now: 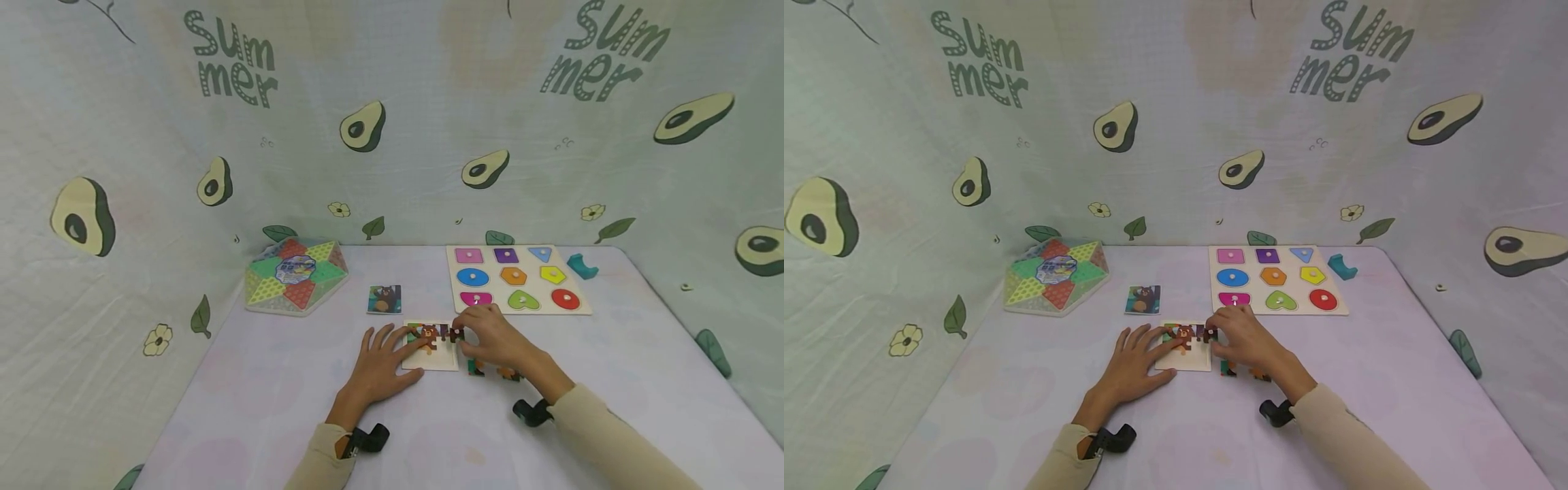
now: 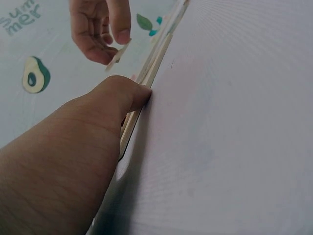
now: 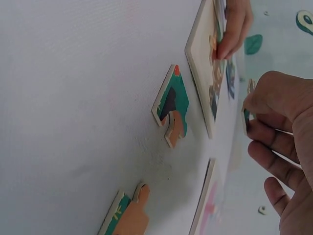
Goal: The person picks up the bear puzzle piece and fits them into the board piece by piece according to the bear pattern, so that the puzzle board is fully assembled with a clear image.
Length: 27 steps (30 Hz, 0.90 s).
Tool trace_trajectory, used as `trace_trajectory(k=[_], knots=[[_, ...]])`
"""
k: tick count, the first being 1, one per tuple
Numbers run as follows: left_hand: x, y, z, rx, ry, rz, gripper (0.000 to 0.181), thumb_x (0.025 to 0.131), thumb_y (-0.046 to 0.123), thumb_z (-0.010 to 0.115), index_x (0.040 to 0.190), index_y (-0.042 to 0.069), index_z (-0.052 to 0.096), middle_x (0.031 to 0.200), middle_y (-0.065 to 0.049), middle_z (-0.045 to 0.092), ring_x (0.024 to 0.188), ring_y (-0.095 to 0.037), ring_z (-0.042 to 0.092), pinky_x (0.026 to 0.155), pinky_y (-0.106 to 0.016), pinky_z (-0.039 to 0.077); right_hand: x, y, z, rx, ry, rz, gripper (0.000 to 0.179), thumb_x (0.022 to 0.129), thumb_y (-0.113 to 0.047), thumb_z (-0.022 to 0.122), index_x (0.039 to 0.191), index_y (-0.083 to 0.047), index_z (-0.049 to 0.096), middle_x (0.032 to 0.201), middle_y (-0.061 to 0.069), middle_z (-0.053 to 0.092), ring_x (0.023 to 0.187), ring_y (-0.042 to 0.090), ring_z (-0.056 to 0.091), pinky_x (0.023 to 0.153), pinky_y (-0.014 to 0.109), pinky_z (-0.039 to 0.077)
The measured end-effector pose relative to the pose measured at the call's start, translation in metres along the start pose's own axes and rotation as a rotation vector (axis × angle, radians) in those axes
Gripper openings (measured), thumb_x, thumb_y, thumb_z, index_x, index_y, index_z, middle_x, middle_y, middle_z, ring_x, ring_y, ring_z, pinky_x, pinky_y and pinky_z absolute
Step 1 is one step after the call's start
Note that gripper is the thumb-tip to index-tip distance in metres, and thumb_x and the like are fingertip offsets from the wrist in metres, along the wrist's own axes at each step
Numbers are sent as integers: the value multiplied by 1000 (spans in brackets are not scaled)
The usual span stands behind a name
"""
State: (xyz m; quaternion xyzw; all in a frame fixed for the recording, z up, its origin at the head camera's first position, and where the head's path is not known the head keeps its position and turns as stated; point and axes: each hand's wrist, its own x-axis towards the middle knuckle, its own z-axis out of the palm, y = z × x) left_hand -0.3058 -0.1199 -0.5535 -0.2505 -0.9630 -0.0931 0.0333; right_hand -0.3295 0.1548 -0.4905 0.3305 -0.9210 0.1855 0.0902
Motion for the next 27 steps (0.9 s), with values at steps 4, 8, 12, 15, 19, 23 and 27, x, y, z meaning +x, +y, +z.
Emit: trace_trajectory(k=[4, 8, 12, 15, 19, 23, 27], knots=[[-1, 0, -1, -5, 2, -2, 62, 94, 69, 44, 152, 48, 37, 159, 6, 32, 149, -29, 19, 117, -61, 7, 4, -2, 3, 11, -16, -13, 29, 81, -19, 82, 108, -13, 73, 107, -3, 67, 106, 18, 58, 94, 44, 38], [-1, 0, -3, -17, 5, 2, 62, 95, 68, 45, 152, 46, 38, 159, 6, 32, 149, -30, 20, 117, -61, 8, 7, -3, 8, 5, -34, -16, 29, 82, -20, 82, 108, -13, 73, 108, -3, 67, 108, 19, 58, 94, 44, 38], [-1, 0, -2, -16, 6, 4, 62, 95, 68, 44, 152, 46, 37, 159, 6, 32, 149, -30, 19, 117, -61, 7, 9, -4, 12, -2, -44, -19, 30, 82, -21, 81, 109, -12, 73, 108, -2, 68, 109, 19, 58, 93, 43, 38], [-1, 0, -2, -9, 10, 10, 61, 95, 68, 44, 152, 46, 38, 158, 6, 32, 148, -30, 20, 117, -61, 8, 10, -5, 13, -5, -51, -16, 30, 83, -22, 81, 110, -12, 72, 109, -1, 68, 110, 20, 58, 93, 43, 38], [-2, 0, -3, -10, 13, 18, 61, 95, 67, 45, 152, 45, 39, 158, 6, 32, 148, -29, 20, 117, -61, 9, 11, -5, 17, -4, -64, -14, 31, 83, -22, 81, 110, -11, 72, 109, -1, 68, 110, 21, 58, 95, 44, 38], [-2, -1, -3, -9, 16, 22, 61, 96, 67, 44, 152, 45, 39, 159, 7, 32, 148, -29, 20, 117, -61, 9, 11, -6, 21, -9, -73, -33, 28, 83, -22, 80, 108, -12, 73, 107, -1, 68, 108, 21, 58, 95, 45, 38], [-2, -2, -3, 0, 12, 23, 61, 96, 67, 43, 153, 45, 38, 159, 7, 30, 149, -29, 20, 117, -61, 9, 11, -6, 24, -23, -73, -67, 23, 84, -21, 79, 106, -13, 75, 107, -1, 67, 106, 21, 59, 89, 44, 39]])
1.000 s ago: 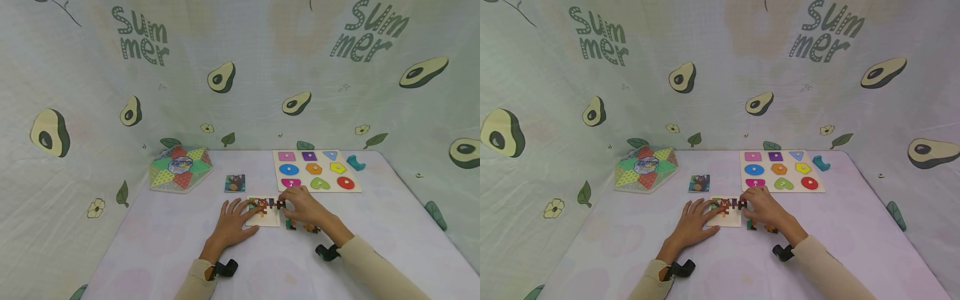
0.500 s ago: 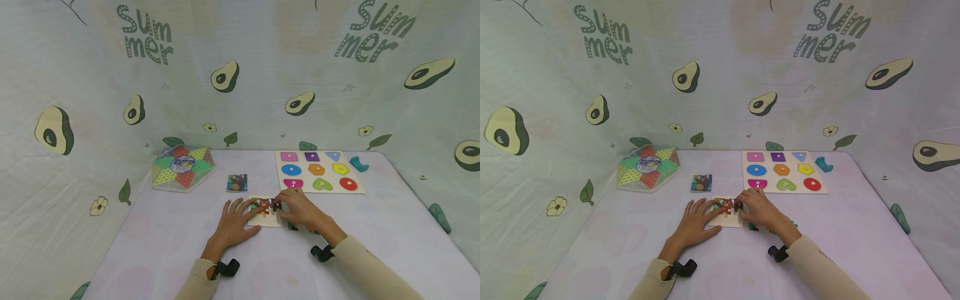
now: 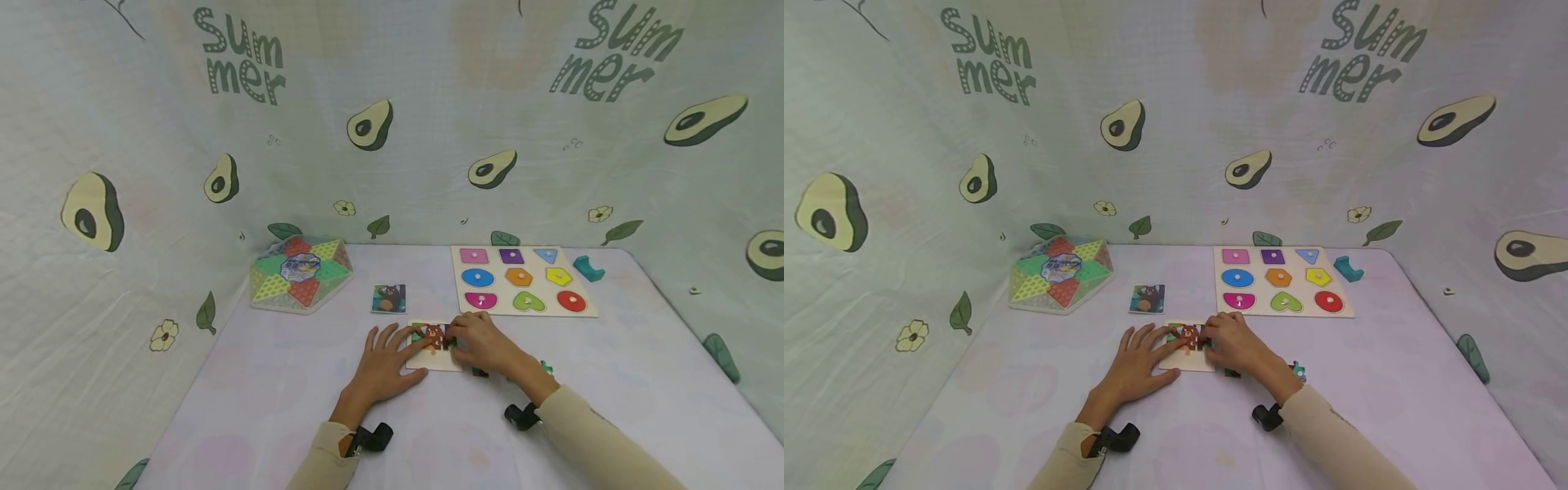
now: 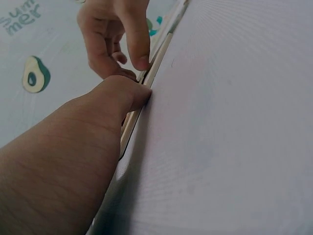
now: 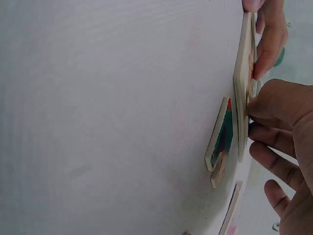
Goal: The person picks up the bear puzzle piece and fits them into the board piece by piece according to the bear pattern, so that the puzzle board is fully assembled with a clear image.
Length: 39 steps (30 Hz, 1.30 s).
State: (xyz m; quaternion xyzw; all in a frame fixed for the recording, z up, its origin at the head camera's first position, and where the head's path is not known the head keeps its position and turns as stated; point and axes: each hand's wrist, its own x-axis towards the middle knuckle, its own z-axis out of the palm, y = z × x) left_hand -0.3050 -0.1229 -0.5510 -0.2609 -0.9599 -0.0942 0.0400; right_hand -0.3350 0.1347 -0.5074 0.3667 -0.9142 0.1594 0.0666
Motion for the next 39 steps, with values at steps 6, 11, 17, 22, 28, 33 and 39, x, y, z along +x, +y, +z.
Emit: trace_trajectory(k=[6, 11, 17, 22, 28, 33, 39], knots=[[2, 3, -2, -8, 0, -1, 61, 95, 66, 47, 152, 44, 40, 158, 4, 34, 148, -30, 22, 117, -62, 9, -3, 2, 1, 38, 13, -30, 21, 87, -19, 81, 106, -13, 78, 109, 1, 67, 108, 22, 59, 87, 43, 38], [4, 6, -1, -21, -3, 18, 61, 96, 66, 46, 152, 42, 40, 159, 5, 32, 148, -30, 20, 117, -61, 9, -7, 2, 1, 3, 9, -19, 18, 86, -20, 81, 103, -14, 79, 103, -2, 67, 103, 19, 59, 85, 43, 39], [8, 10, -1, 21, 25, 44, 60, 96, 62, 46, 152, 39, 42, 159, 10, 33, 146, -28, 25, 116, -61, 13, -9, 1, -1, -56, 6, -13, 16, 87, -20, 80, 103, -15, 80, 102, -3, 68, 104, 20, 58, 87, 47, 40], [12, 17, 0, 34, 47, 64, 64, 93, 61, 49, 152, 35, 43, 153, 9, 42, 138, -25, 34, 113, -61, 18, -16, 2, -14, 24, -54, 61, 21, 90, -16, 75, 111, -15, 77, 111, 0, 68, 113, 24, 57, 93, 51, 36], [13, 28, 4, 69, 9, 19, 68, 91, 72, 45, 154, 49, 32, 152, 7, 39, 137, -29, 31, 110, -63, 21, -35, 9, -28, 115, -36, 175, 17, 92, -13, 72, 109, -14, 76, 111, -3, 68, 115, 24, 57, 99, 52, 37], [16, 37, 0, 63, 33, -52, 59, 92, 73, 42, 147, 52, 43, 147, 1, 44, 134, -32, 34, 108, -64, 22, -49, 15, -33, 113, -12, 187, 17, 90, -10, 73, 106, -13, 77, 106, -3, 69, 109, 24, 59, 94, 50, 40], [17, 40, -3, 76, 24, -91, 53, 95, 68, 41, 145, 52, 46, 146, 3, 45, 135, -32, 35, 109, -64, 23, -61, 11, -31, 136, -40, 209, 20, 88, -17, 76, 109, -14, 76, 110, -2, 68, 111, 24, 58, 94, 50, 39]])
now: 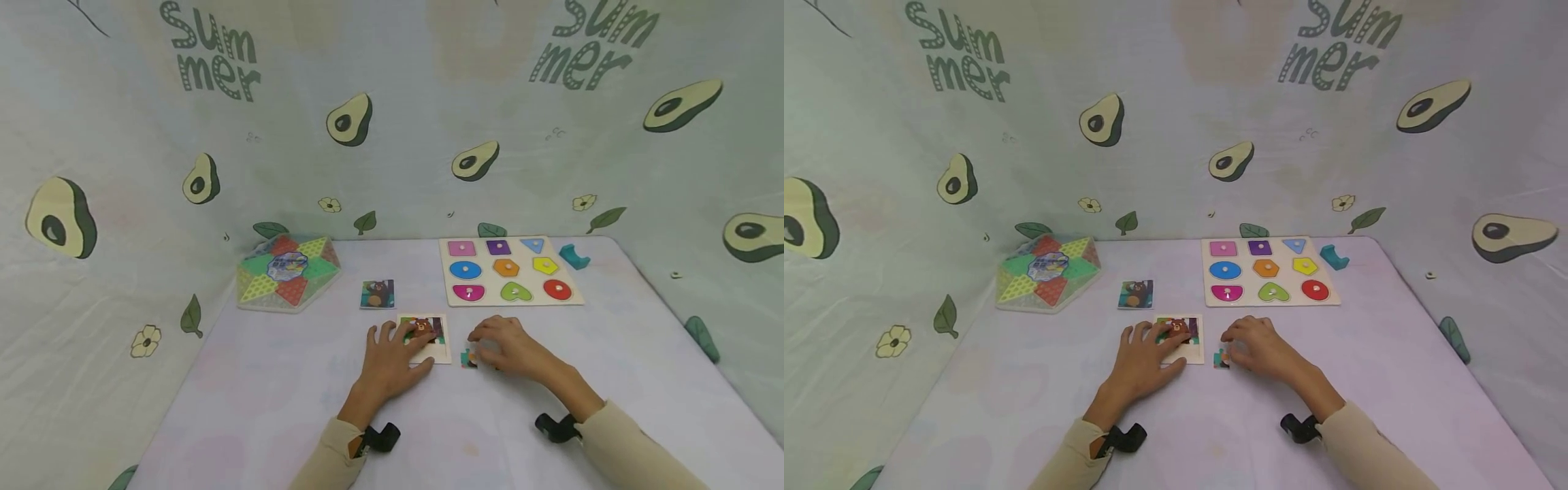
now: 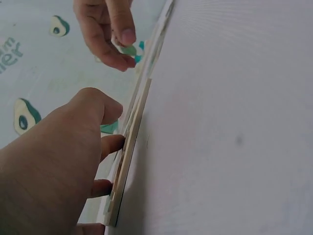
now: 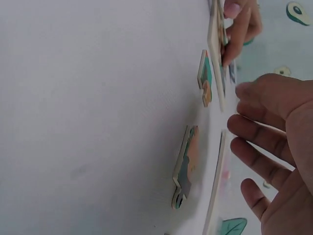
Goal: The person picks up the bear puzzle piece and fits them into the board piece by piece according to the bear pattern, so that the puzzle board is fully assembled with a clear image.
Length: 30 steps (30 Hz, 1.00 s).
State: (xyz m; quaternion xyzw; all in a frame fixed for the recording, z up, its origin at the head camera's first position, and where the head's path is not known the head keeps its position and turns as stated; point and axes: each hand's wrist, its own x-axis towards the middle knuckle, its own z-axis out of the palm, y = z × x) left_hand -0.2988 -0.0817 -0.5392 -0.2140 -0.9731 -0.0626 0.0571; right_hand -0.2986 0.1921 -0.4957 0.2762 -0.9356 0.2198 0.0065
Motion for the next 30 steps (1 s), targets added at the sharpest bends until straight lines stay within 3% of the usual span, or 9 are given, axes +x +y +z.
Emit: trace_trajectory(k=[5, 11, 17, 23, 30], knots=[[-3, -6, 4, -20, 8, 5, 53, 95, 67, 43, 146, 52, 45, 149, 5, 42, 135, -30, 34, 110, -63, 23, -4, -4, 11, -57, -15, -26, 27, 83, -27, 83, 107, -17, 76, 109, -4, 69, 109, 22, 59, 92, 51, 39], [-6, -15, 8, -61, 13, 35, 61, 94, 67, 47, 151, 46, 39, 153, 6, 39, 137, -28, 32, 110, -61, 22, -4, -6, 19, -116, 15, -84, 23, 79, -23, 86, 100, -19, 77, 104, -6, 70, 104, 19, 60, 91, 49, 39], [-8, -31, 7, -187, -8, 51, 74, 91, 64, 55, 157, 41, 30, 159, 5, 29, 141, -26, 30, 112, -56, 21, -1, -9, 24, -116, 22, -87, 17, 80, -19, 83, 94, -19, 74, 99, -7, 68, 102, 18, 58, 95, 50, 39], [-13, -50, 1, -204, 14, 92, 71, 89, 62, 62, 152, 34, 44, 154, 6, 42, 140, -28, 34, 110, -61, 22, 3, -8, 23, -178, 37, -97, 19, 76, -23, 82, 89, -22, 68, 93, -12, 64, 99, 13, 55, 99, 49, 37], [-10, -60, -3, -219, 6, 128, 65, 90, 64, 61, 148, 36, 49, 153, 9, 43, 141, -26, 33, 110, -59, 22, 7, -12, 10, -132, 112, -105, 23, 73, -21, 85, 87, -22, 68, 92, -11, 65, 99, 14, 56, 97, 47, 37]])
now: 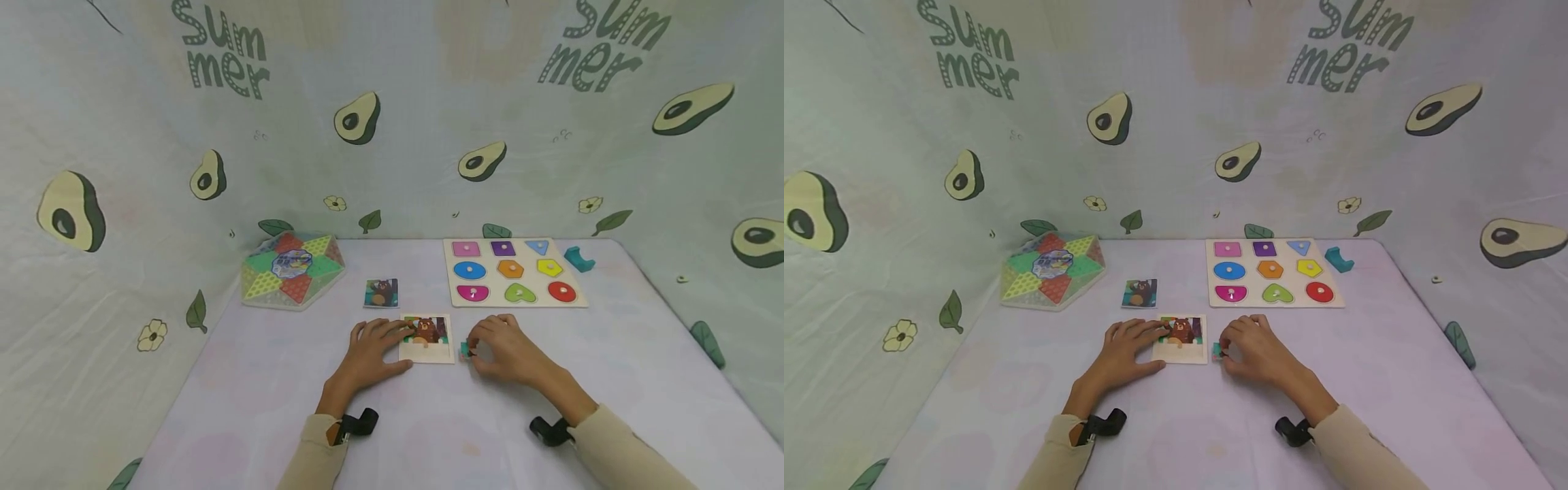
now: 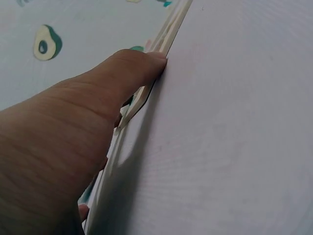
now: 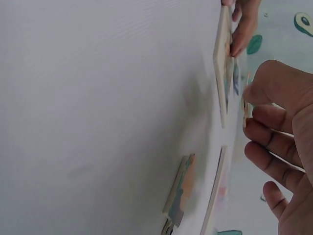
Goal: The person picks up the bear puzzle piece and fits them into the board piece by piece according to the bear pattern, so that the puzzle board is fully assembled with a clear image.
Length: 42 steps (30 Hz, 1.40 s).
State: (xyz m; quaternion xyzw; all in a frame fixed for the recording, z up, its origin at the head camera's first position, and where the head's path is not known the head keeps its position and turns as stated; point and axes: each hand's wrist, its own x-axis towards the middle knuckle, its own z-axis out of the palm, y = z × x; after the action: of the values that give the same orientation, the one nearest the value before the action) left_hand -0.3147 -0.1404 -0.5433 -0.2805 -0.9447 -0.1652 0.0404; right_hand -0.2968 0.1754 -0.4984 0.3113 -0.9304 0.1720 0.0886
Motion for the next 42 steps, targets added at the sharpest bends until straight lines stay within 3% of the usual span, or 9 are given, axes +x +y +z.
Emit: trace_trajectory(k=[18, 28, 42], knots=[[-2, 3, 0, -32, 1, 1, 66, 90, 61, 63, 148, 33, 50, 153, 7, 44, 141, -27, 34, 111, -60, 20, 36, -22, 3, 59, 35, -80, 22, 76, -22, 86, 91, -19, 70, 97, -7, 67, 102, 16, 58, 93, 45, 37], [0, 2, 0, -28, -10, 4, 66, 90, 63, 62, 148, 33, 51, 154, 6, 43, 142, -28, 33, 112, -60, 20, 49, -31, 10, 81, 6, -128, 17, 79, -22, 81, 92, -17, 70, 92, -8, 65, 99, 13, 55, 91, 44, 36], [-2, 0, 1, -17, 9, 14, 66, 91, 64, 60, 149, 34, 49, 153, 9, 43, 141, -27, 34, 111, -61, 21, 60, -42, 20, 99, -27, -125, 14, 82, -23, 79, 91, -18, 70, 92, -6, 65, 101, 14, 55, 95, 43, 37]])
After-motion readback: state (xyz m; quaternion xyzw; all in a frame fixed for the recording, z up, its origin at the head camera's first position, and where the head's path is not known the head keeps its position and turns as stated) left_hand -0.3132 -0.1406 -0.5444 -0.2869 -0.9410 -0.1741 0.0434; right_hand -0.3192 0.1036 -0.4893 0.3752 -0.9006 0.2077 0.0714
